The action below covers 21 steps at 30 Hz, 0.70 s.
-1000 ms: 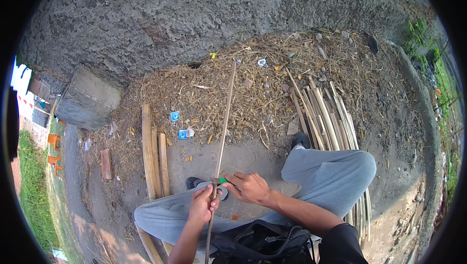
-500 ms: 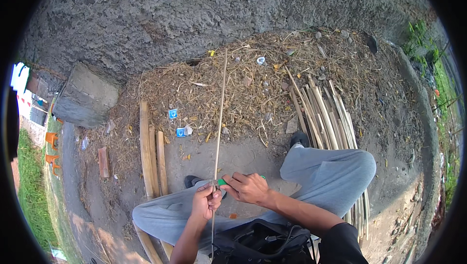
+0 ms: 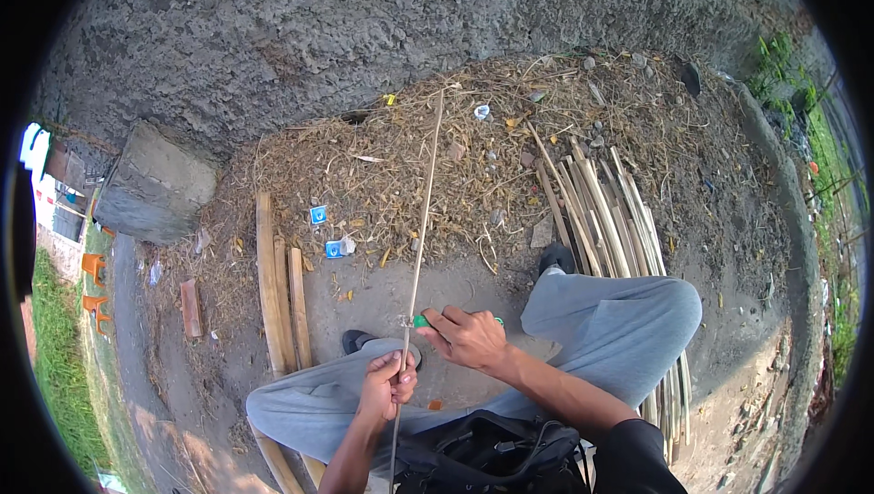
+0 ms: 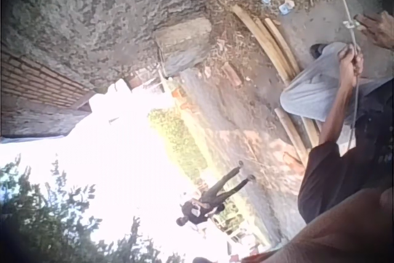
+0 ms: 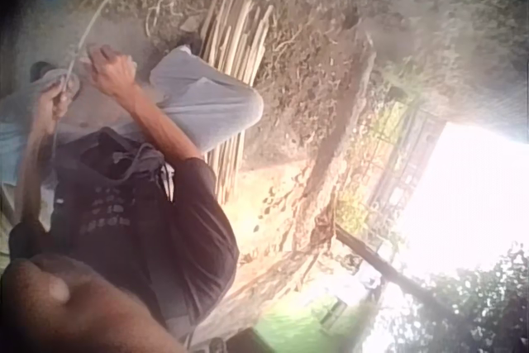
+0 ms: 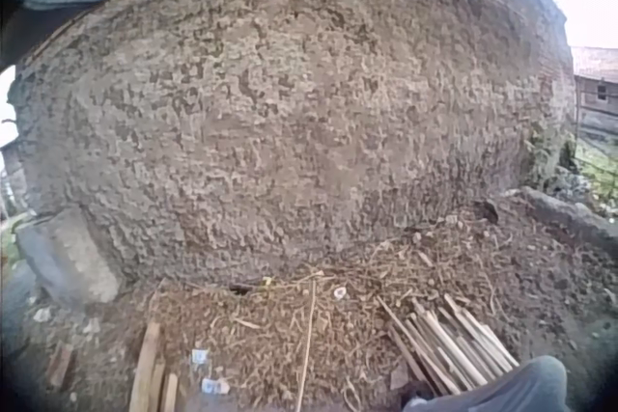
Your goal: The person uses a small green-handled knife to strip or shave the outer bark from a long, thin strip of bamboo while holding it by hand.
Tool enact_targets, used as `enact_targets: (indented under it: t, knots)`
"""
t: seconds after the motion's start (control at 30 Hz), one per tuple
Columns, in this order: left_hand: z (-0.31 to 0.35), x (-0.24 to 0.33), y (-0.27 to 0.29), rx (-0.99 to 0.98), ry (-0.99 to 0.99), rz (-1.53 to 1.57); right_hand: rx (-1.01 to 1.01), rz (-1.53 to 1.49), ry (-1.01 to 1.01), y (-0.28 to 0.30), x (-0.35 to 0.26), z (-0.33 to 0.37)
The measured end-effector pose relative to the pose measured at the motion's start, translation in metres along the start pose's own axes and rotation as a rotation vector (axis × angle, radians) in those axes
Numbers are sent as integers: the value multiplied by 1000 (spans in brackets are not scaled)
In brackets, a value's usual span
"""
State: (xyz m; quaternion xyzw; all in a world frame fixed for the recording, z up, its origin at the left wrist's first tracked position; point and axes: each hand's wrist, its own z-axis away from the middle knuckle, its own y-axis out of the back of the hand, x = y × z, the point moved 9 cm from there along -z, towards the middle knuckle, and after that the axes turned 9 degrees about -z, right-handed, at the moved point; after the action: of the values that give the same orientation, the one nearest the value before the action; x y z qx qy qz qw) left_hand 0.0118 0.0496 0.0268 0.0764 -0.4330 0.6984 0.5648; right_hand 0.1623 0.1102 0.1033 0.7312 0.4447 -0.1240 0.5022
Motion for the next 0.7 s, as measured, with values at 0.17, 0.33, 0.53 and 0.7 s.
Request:
enact_targets:
  t: [0.17,0.33,0.53,0.7]
  knots:
    - [9,6,-1,37,-2,-102,-1,9,8,-2,-1,5]
    - [10,4,-1,51,-15,-105,8,-18,-13,-2,-1,3]
    - [14,6,-5,83,-3,-143,0,-8,-22,-1,2,0]
    - [30,-13,-6,107,81,-189,116,-84,-247,19,44,-10]
